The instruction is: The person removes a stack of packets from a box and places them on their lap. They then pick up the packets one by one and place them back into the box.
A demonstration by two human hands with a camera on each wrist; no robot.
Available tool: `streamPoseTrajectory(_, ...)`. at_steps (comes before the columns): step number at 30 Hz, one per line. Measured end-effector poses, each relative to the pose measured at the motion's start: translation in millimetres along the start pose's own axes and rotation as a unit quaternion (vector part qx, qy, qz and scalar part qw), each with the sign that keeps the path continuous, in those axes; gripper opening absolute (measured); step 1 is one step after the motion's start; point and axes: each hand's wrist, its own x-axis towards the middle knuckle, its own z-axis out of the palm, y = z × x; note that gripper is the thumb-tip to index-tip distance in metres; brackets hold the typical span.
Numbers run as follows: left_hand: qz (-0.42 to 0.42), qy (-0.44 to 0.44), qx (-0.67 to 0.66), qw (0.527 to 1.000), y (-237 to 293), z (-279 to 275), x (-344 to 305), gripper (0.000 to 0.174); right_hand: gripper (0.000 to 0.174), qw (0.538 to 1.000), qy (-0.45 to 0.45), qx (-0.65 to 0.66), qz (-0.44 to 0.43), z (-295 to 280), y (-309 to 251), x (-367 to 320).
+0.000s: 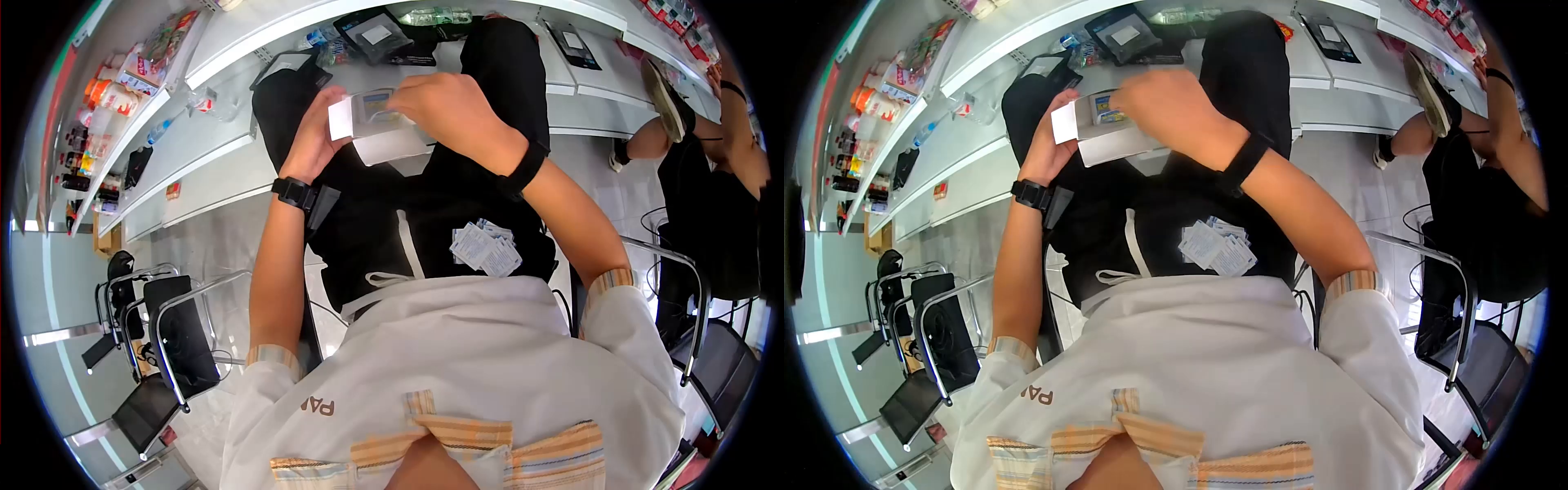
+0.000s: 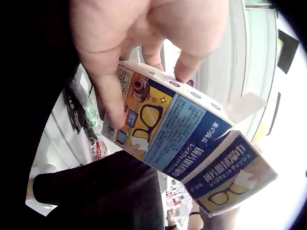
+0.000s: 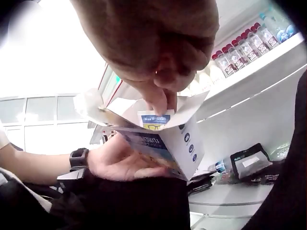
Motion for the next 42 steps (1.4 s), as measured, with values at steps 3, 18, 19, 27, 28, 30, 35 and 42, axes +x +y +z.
streamPoseTrajectory(3,0.0,0.008,-0.01,1.0,-0.7,6.4,-1.9,0.03,0.013,1.0,-0.017,-0.018,0.002,-2.2,-2.4,0.7)
streamPoseTrajectory(18,0.017,-0.061,-0.116,0.991,-17.6,-26.5,5.8,0.035,0.016,0.983,-0.068,0.168,-0.029,-32.4,-34.7,26.0)
streamPoseTrajectory(19,0.021,-0.06,-0.117,0.991,-13.6,-20.6,3.7,0.035,0.016,0.983,-0.069,0.167,-0.034,-31.0,-37.7,25.1)
streamPoseTrajectory(27,0.017,0.007,0.072,0.997,-9.9,-2.0,-0.6,0.038,0.021,0.962,-0.2,0.183,0.02,-11.9,-29.2,13.1)
streamPoseTrajectory(28,0.017,0.014,0.087,0.996,-7.7,0.8,-1.1,0.038,0.022,0.961,-0.191,0.196,0.026,-11.6,-29.6,12.9)
streamPoseTrajectory(30,0.023,0.021,0.103,0.994,-5.5,3.6,0.0,0.039,0.024,0.961,-0.197,0.194,0.022,-13.0,-30.8,14.3)
streamPoseTrajectory(35,0.025,0.023,0.106,0.994,-5.4,5.0,-1.8,0.039,0.03,0.963,-0.208,0.17,0.019,-14.2,-33.4,11.6)
streamPoseTrajectory(42,0.021,0.016,0.1,0.995,-6.6,4.3,0.0,0.039,0.04,0.964,-0.228,0.128,0.048,-14.3,-32.7,8.0)
